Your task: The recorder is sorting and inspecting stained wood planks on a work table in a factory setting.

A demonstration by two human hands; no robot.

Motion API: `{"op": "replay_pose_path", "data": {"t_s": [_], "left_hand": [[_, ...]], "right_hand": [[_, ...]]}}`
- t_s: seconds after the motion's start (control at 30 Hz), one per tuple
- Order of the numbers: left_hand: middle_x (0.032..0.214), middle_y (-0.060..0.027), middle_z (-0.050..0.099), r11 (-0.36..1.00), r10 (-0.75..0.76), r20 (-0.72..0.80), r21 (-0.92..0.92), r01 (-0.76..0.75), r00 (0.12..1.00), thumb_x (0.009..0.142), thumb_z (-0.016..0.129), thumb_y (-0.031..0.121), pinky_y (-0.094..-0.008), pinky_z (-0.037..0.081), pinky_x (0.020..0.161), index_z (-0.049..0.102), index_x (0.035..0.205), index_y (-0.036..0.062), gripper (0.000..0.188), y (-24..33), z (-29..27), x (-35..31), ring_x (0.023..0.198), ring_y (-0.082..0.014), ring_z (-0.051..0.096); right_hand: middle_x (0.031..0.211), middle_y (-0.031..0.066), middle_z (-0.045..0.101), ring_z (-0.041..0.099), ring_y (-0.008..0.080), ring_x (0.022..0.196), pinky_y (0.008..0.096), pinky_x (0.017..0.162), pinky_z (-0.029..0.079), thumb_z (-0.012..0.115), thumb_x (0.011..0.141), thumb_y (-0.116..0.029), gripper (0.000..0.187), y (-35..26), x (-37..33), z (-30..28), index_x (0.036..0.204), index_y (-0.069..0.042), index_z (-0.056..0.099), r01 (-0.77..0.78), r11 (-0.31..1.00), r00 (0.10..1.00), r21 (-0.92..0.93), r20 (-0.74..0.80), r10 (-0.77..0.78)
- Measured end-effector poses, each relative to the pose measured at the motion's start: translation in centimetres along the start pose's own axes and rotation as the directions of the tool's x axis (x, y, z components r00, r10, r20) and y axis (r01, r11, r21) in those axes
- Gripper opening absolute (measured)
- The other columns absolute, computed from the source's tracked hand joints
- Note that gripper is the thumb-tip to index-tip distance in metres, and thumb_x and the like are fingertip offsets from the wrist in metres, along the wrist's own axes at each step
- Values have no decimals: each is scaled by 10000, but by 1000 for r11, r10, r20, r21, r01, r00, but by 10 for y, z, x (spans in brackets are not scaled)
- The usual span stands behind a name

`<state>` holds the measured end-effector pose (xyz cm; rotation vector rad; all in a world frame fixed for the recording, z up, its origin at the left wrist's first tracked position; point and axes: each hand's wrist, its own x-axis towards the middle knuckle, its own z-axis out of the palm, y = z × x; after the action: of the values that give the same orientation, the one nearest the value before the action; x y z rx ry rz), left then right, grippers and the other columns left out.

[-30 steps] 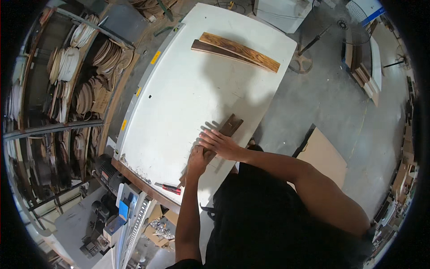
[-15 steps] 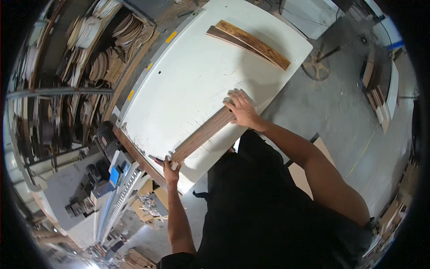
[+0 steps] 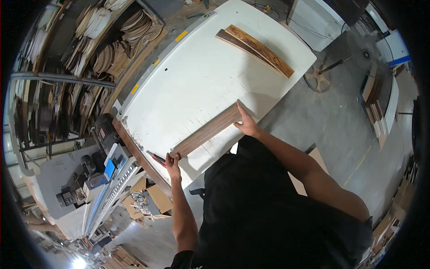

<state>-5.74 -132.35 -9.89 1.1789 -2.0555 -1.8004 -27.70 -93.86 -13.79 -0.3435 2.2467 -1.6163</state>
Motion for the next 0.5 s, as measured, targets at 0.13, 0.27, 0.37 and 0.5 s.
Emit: {"op": "replay_pose_path", "data": {"t_s": [0.13, 0.27, 0.37, 0.5], "left_hand": [[1239, -166, 690, 999, 42, -135, 2, -42, 990, 1005, 761, 227, -349, 532, 999, 570, 1334, -123, 517, -17, -20, 14, 1080, -241, 688], [1007, -119, 741, 994, 19, -206, 112, 4, 978, 1003, 769, 251, -331, 552, 881, 675, 1084, -71, 345, -12, -1, 12, 935, -193, 691], [1008, -116, 739, 987, 26, -238, 161, 13, 971, 1009, 761, 238, -328, 544, 861, 681, 1067, -61, 315, -9, 3, 11, 913, -183, 680], [1003, -125, 736, 997, 0, -267, 80, 22, 964, 1007, 744, 230, -354, 530, 907, 671, 1122, -80, 338, -11, 1, 4, 934, -216, 677]], "right_hand": [[1650, 273, 352, 344, 404, 1542, 437, 1269, 301, 803, 881, -144, 999, -14, -3, 0, 1664, -17, 195, 95, 995, 994, 37, -61, -92], [1577, 259, 440, 414, 413, 1487, 449, 1222, 367, 809, 880, -205, 848, -14, -17, -11, 1583, -29, 369, 41, 998, 992, -53, -116, -47], [1515, 249, 493, 479, 414, 1422, 459, 1172, 417, 816, 873, -252, 733, -21, -22, -11, 1490, -48, 477, 45, 998, 989, -43, -138, -50], [1499, 223, 501, 485, 395, 1406, 458, 1168, 411, 826, 868, -246, 673, -34, -24, -4, 1435, -54, 520, 134, 957, 944, -259, -261, -203]]}}
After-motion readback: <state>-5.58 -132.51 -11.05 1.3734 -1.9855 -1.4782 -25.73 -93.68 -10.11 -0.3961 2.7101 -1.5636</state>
